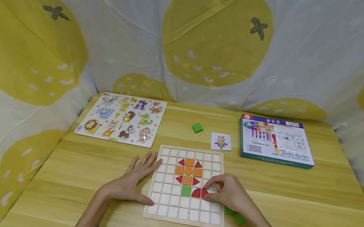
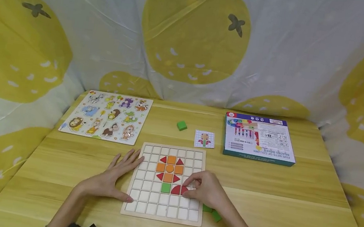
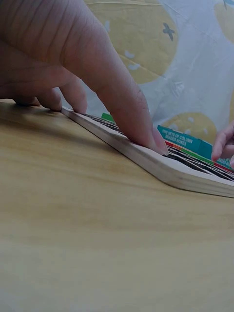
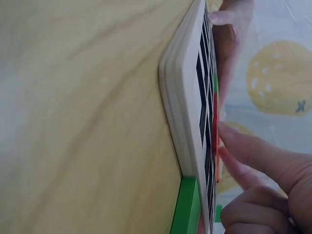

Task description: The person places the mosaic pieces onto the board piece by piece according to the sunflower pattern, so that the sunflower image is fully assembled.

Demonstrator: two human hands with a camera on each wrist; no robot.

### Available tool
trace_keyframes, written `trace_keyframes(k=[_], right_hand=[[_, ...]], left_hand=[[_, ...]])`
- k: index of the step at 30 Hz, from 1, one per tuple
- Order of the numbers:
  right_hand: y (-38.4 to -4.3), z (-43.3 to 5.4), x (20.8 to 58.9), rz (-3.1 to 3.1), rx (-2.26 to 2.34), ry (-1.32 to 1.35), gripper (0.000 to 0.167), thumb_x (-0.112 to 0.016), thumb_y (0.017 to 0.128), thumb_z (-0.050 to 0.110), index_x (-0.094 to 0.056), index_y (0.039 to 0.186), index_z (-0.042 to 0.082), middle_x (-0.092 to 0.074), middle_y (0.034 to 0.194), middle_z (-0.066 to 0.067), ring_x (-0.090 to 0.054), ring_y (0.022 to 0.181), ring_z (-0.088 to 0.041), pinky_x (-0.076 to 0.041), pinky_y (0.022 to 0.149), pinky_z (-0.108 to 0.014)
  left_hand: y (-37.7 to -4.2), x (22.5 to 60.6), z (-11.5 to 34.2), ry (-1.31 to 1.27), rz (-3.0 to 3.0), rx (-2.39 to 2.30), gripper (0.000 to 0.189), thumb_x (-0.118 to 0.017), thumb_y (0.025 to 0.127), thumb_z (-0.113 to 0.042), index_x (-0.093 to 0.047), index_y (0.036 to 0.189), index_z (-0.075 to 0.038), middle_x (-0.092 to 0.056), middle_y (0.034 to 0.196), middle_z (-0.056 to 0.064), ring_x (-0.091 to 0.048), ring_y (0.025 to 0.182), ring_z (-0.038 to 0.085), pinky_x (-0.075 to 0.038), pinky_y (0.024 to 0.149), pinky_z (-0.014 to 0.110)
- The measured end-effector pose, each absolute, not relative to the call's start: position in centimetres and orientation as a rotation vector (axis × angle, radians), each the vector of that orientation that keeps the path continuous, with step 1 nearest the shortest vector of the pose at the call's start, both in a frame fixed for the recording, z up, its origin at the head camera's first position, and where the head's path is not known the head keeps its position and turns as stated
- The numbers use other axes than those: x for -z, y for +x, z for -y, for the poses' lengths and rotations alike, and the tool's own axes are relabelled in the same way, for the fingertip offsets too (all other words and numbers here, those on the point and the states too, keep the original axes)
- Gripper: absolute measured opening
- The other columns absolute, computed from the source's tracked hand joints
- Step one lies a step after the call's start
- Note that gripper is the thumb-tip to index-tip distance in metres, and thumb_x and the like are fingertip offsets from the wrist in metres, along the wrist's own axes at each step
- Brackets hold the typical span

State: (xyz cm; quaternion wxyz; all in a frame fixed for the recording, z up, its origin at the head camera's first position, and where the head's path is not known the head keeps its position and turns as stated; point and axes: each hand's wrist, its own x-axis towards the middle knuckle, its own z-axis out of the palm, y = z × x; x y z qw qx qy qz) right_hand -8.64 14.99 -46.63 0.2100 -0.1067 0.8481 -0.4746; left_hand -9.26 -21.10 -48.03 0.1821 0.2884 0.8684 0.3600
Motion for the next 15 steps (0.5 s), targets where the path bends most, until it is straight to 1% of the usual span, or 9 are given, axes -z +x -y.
trace_keyframes(k=[2,5,9,11,15], right_hand=[[-8.7,-15.2,46.6,-2.326,1.335,-0.287,0.014,-0.089,0.080,0.013,-0.083,0.093,0.011,-0.034,0.056,0.005,-0.030,0.053,-0.008,-0.024,0.051,-0.019],[-8.8,-15.6,46.5,-2.272,1.366,-0.273,0.015,-0.087,0.082,0.012,-0.084,0.096,0.008,-0.036,0.055,0.005,-0.031,0.052,-0.008,-0.022,0.049,-0.018],[-8.8,-15.6,46.7,-2.248,1.385,-0.286,0.016,-0.087,0.082,0.012,-0.084,0.097,0.007,-0.035,0.054,0.006,-0.030,0.051,-0.008,-0.021,0.048,-0.018],[-8.8,-15.6,46.7,-2.254,1.379,-0.299,0.016,-0.087,0.082,0.013,-0.084,0.097,0.007,-0.035,0.054,0.006,-0.030,0.050,-0.008,-0.021,0.048,-0.018],[-9.2,-16.4,46.2,-2.298,1.333,-0.316,0.016,-0.085,0.086,0.018,-0.084,0.101,0.011,-0.035,0.056,0.005,-0.032,0.052,-0.008,-0.023,0.049,-0.019]], left_hand=[[-9.2,48.1,21.1,0.816,-2.453,-1.018,0.124,-0.091,0.074,-0.043,-0.017,0.167,-0.012,0.001,0.175,0.018,0.012,0.160,0.045,0.018,0.122,0.069],[-9.1,48.0,21.1,0.810,-2.456,-1.002,0.124,-0.091,0.074,-0.044,-0.016,0.167,-0.013,0.002,0.175,0.016,0.013,0.161,0.043,0.018,0.122,0.068],[-9.1,48.0,21.1,0.798,-2.454,-0.993,0.124,-0.091,0.074,-0.045,-0.016,0.167,-0.014,0.003,0.176,0.014,0.013,0.161,0.041,0.018,0.123,0.067],[-9.1,47.9,21.1,0.806,-2.454,-0.998,0.123,-0.091,0.074,-0.044,-0.016,0.167,-0.013,0.003,0.175,0.015,0.013,0.161,0.043,0.018,0.122,0.069],[-9.2,47.9,21.1,0.825,-2.460,-0.998,0.123,-0.091,0.074,-0.043,-0.017,0.167,-0.012,0.002,0.175,0.018,0.012,0.160,0.046,0.017,0.121,0.070]])
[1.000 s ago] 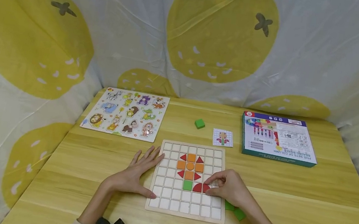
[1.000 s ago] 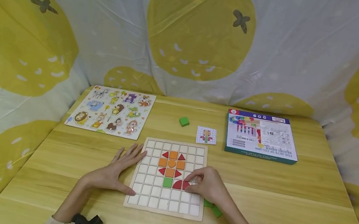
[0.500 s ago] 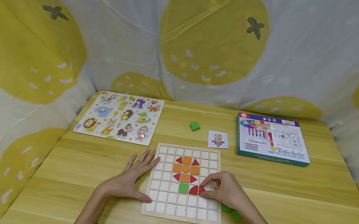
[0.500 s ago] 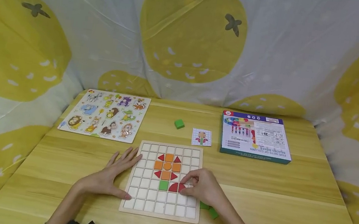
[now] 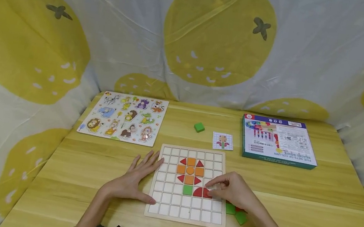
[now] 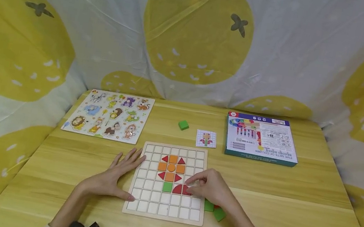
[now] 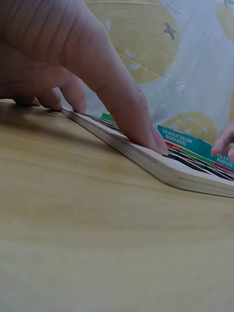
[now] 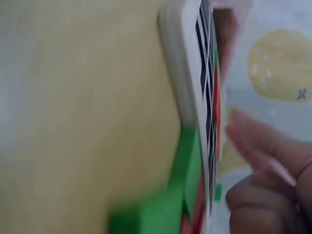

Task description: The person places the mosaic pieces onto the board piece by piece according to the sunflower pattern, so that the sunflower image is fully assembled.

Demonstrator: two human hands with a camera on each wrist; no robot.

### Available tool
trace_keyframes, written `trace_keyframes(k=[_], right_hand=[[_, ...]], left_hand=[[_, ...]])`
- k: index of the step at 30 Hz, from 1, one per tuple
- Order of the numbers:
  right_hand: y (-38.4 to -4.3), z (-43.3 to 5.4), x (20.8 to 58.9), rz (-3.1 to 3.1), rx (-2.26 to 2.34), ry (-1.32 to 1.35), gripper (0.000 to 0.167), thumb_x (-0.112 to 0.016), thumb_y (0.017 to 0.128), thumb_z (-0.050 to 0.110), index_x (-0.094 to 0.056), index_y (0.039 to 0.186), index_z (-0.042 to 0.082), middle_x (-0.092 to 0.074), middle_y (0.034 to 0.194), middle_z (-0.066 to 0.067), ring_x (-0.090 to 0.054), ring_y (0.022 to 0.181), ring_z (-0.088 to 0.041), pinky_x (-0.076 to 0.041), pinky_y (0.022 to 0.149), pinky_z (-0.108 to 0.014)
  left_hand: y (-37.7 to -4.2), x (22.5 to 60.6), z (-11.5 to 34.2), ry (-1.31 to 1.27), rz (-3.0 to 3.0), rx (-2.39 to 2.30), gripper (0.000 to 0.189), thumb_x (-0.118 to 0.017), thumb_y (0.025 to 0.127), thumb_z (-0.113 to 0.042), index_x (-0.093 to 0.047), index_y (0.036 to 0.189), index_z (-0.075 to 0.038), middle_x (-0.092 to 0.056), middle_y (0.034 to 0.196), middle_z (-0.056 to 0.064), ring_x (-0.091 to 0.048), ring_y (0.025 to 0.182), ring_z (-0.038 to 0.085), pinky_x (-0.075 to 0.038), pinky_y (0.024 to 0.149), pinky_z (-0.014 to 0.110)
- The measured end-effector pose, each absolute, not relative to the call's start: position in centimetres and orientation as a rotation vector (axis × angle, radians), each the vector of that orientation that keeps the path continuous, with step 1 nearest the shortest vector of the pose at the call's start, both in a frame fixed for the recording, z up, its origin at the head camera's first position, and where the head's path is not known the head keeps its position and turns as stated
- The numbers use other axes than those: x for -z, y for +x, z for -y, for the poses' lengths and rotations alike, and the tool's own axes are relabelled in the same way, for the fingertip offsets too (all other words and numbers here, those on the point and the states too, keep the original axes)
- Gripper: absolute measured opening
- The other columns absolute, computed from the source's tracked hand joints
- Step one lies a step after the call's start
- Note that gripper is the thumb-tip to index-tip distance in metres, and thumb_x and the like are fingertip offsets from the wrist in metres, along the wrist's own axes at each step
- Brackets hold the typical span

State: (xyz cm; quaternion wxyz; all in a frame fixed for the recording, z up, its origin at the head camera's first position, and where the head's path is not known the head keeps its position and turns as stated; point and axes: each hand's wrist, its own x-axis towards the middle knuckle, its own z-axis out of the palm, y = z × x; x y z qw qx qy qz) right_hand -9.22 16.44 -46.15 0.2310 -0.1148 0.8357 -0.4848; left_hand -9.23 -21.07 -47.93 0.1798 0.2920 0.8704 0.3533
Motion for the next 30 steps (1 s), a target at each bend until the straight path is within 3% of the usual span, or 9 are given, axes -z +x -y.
trace_keyframes(k=[11,18,30], right_hand=[[-10.7,-22.7,44.1,-2.427,1.244,-0.305,0.025,-0.082,0.088,0.018,-0.081,0.112,0.009,-0.035,0.065,0.004,-0.033,0.060,-0.008,-0.024,0.052,-0.022],[-11.0,-22.2,45.6,-2.399,1.230,-0.320,0.028,-0.085,0.085,0.013,-0.080,0.111,0.006,-0.032,0.063,0.003,-0.030,0.059,-0.009,-0.023,0.053,-0.023],[-11.1,-21.5,46.0,-2.416,1.177,-0.265,0.022,-0.088,0.081,0.016,-0.076,0.098,0.008,-0.037,0.061,0.003,-0.036,0.056,-0.012,-0.027,0.052,-0.023]], left_hand=[[-9.5,47.9,20.9,0.822,-2.473,-0.946,0.124,-0.091,0.075,-0.047,-0.015,0.167,-0.014,0.004,0.175,0.015,0.011,0.161,0.043,0.016,0.123,0.069],[-9.3,47.7,21.1,0.799,-2.471,-0.954,0.125,-0.091,0.074,-0.045,-0.015,0.167,-0.014,0.004,0.175,0.016,0.012,0.161,0.043,0.016,0.123,0.069],[-9.4,47.9,21.1,0.821,-2.485,-0.941,0.125,-0.091,0.074,-0.046,-0.015,0.167,-0.013,0.003,0.175,0.016,0.011,0.161,0.043,0.016,0.123,0.069]])
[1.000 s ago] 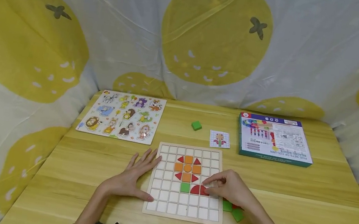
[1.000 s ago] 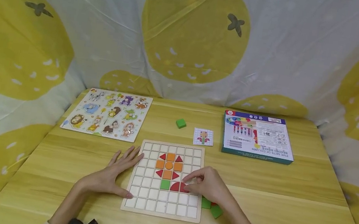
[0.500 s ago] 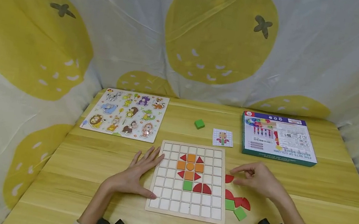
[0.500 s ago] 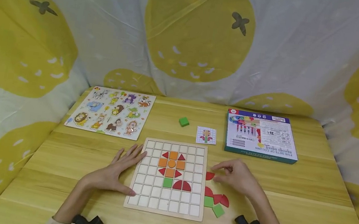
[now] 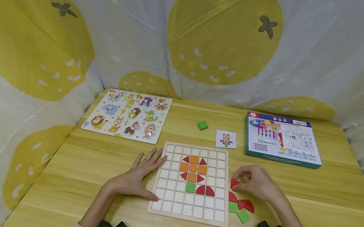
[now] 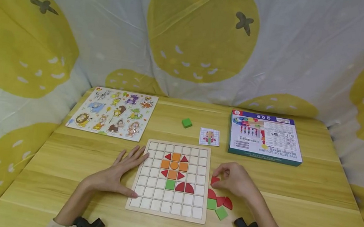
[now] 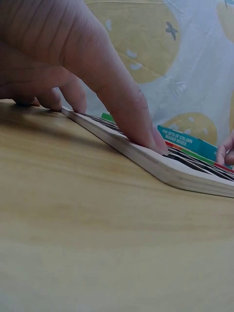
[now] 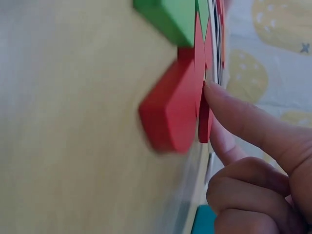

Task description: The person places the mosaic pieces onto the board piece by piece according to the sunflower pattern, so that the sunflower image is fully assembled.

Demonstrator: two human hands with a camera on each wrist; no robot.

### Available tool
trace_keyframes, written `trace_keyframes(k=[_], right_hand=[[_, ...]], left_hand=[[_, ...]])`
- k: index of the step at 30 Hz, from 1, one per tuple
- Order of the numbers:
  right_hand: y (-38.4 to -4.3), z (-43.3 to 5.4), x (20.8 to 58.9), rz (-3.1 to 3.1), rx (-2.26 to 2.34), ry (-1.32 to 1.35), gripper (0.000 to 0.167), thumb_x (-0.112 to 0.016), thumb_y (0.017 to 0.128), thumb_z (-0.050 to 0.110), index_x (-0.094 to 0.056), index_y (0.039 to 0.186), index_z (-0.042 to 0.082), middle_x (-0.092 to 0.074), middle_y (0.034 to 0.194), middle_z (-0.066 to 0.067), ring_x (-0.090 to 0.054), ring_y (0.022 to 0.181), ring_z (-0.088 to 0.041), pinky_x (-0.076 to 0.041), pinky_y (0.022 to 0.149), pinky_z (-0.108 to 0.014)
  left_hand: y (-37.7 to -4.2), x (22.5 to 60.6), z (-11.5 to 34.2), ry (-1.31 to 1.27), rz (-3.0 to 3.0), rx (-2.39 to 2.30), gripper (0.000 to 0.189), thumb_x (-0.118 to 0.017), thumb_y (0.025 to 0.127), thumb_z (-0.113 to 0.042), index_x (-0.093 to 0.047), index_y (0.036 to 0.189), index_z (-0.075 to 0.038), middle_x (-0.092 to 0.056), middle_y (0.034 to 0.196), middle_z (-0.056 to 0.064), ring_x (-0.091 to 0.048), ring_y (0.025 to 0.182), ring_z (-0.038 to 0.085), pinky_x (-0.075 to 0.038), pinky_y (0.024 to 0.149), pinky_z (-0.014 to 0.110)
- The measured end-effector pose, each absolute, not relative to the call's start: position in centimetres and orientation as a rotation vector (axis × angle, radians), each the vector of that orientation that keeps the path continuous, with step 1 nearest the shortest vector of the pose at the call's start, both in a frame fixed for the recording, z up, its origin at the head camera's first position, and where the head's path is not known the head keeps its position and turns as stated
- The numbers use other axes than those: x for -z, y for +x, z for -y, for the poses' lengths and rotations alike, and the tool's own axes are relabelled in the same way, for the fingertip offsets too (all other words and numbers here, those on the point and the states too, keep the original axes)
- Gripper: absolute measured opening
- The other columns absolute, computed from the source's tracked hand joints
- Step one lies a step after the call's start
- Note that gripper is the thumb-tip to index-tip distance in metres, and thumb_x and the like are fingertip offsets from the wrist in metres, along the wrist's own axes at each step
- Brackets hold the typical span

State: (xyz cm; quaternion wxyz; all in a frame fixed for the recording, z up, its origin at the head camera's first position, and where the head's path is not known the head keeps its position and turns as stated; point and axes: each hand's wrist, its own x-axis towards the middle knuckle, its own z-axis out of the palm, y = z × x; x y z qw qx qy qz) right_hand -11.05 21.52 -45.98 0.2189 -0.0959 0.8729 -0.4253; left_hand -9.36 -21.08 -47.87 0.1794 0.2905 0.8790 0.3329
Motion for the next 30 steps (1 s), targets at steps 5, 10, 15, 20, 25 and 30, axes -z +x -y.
trace_keyframes(k=[5,10,15,20,25,30], right_hand=[[-11.2,-22.5,45.8,-2.442,1.147,-0.238,0.022,-0.087,0.082,0.015,-0.075,0.098,0.007,-0.040,0.063,0.002,-0.039,0.059,-0.013,-0.028,0.052,-0.024],[-11.4,-23.1,45.9,-2.454,1.138,-0.247,0.024,-0.087,0.082,0.014,-0.075,0.102,0.006,-0.040,0.064,0.002,-0.038,0.059,-0.013,-0.029,0.052,-0.024],[-11.6,-23.2,46.1,-2.435,1.154,-0.264,0.024,-0.087,0.081,0.011,-0.075,0.102,0.006,-0.037,0.062,0.003,-0.036,0.058,-0.012,-0.028,0.051,-0.025],[-11.5,-22.9,46.0,-2.450,1.148,-0.288,0.022,-0.086,0.084,0.014,-0.075,0.101,0.006,-0.038,0.063,0.003,-0.037,0.058,-0.011,-0.029,0.052,-0.025],[-10.7,-21.0,45.1,-2.417,1.220,-0.328,0.024,-0.086,0.084,0.019,-0.077,0.103,0.007,-0.034,0.062,0.004,-0.032,0.058,-0.009,-0.027,0.053,-0.024],[-8.9,-17.1,44.7,-2.307,1.273,-0.412,0.022,-0.087,0.083,0.019,-0.078,0.100,0.009,-0.032,0.060,0.005,-0.029,0.055,-0.008,-0.027,0.054,-0.022]], left_hand=[[-9.3,47.9,21.1,0.813,-2.488,-0.926,0.126,-0.091,0.073,-0.048,-0.014,0.168,-0.016,0.004,0.176,0.013,0.011,0.162,0.040,0.016,0.124,0.067],[-9.3,48.0,21.1,0.814,-2.488,-0.933,0.126,-0.091,0.073,-0.048,-0.015,0.168,-0.014,0.004,0.175,0.015,0.011,0.161,0.041,0.016,0.124,0.068],[-9.3,47.9,21.0,0.809,-2.488,-0.936,0.126,-0.091,0.073,-0.047,-0.015,0.167,-0.014,0.004,0.175,0.015,0.011,0.161,0.042,0.016,0.124,0.069],[-9.3,47.9,21.0,0.809,-2.488,-0.939,0.126,-0.091,0.073,-0.047,-0.015,0.167,-0.014,0.004,0.175,0.016,0.011,0.161,0.042,0.016,0.123,0.069],[-9.4,48.0,21.0,0.811,-2.488,-0.942,0.126,-0.092,0.073,-0.046,-0.015,0.167,-0.014,0.004,0.175,0.016,0.011,0.161,0.042,0.017,0.124,0.069],[-9.4,47.9,21.1,0.815,-2.486,-0.937,0.126,-0.091,0.073,-0.047,-0.015,0.167,-0.013,0.004,0.175,0.016,0.011,0.161,0.042,0.016,0.123,0.069]])
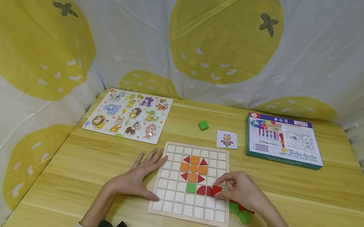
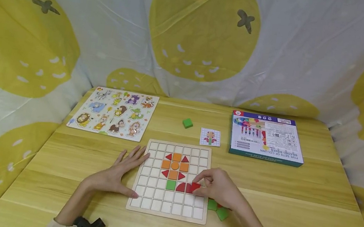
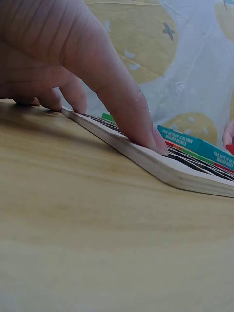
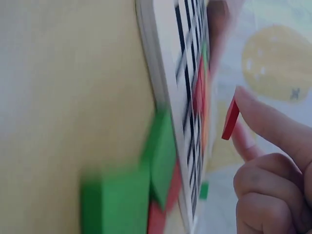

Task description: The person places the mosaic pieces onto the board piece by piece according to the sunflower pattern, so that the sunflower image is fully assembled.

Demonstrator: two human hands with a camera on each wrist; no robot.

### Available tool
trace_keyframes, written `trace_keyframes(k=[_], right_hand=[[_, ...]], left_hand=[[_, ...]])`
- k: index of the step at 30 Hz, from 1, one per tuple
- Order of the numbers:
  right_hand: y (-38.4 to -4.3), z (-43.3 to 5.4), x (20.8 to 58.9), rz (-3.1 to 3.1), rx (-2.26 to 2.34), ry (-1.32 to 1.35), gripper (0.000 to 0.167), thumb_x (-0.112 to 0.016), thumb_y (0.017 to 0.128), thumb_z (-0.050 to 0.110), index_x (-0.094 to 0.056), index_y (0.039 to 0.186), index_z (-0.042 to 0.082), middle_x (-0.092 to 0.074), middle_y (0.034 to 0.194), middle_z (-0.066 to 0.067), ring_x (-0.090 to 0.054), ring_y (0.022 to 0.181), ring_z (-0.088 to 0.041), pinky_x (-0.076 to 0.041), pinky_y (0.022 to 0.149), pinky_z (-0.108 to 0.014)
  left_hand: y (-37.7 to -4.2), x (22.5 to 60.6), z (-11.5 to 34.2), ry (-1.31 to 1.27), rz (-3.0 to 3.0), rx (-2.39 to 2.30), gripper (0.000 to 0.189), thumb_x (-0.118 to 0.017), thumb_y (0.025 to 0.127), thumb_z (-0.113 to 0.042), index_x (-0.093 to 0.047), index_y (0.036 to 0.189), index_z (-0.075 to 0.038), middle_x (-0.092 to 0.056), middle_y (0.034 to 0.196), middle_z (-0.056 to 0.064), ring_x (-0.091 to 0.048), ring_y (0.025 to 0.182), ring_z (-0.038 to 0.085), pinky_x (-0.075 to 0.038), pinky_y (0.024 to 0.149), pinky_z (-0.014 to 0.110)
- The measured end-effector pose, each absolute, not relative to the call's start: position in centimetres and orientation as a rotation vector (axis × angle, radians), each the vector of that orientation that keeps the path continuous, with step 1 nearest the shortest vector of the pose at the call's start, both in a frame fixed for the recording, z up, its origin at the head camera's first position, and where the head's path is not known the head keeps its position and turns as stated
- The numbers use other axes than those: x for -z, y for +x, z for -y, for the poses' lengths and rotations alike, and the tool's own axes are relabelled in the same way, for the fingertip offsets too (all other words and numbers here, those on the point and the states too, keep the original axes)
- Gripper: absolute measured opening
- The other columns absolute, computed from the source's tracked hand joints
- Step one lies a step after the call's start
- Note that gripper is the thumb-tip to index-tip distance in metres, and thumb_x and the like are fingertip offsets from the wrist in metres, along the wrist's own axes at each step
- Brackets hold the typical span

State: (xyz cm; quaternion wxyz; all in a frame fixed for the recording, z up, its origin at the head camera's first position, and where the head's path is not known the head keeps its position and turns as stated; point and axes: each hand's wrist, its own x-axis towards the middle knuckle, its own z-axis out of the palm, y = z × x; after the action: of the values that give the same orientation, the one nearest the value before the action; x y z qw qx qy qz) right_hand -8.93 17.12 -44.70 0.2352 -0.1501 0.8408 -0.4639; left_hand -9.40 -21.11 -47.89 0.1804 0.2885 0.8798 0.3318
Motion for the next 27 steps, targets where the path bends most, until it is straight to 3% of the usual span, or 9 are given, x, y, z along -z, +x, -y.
trace_keyframes(k=[9,27], right_hand=[[-7.0,-12.8,45.7,-2.354,1.216,-0.537,0.019,-0.091,0.077,0.015,-0.078,0.091,0.012,-0.035,0.056,0.009,-0.028,0.054,-0.003,-0.027,0.054,-0.017],[-7.5,-12.9,46.2,-2.278,1.298,-0.491,0.011,-0.089,0.081,0.014,-0.083,0.091,0.012,-0.048,0.060,0.005,-0.037,0.054,-0.004,-0.027,0.051,-0.016]], left_hand=[[-9.4,48.0,21.2,0.830,-2.495,-0.934,0.125,-0.091,0.074,-0.046,-0.015,0.167,-0.012,0.004,0.175,0.017,0.011,0.161,0.044,0.015,0.123,0.069],[-9.4,47.8,21.0,0.804,-2.477,-0.937,0.126,-0.092,0.073,-0.046,-0.016,0.167,-0.013,0.004,0.175,0.015,0.012,0.161,0.042,0.016,0.124,0.068]])
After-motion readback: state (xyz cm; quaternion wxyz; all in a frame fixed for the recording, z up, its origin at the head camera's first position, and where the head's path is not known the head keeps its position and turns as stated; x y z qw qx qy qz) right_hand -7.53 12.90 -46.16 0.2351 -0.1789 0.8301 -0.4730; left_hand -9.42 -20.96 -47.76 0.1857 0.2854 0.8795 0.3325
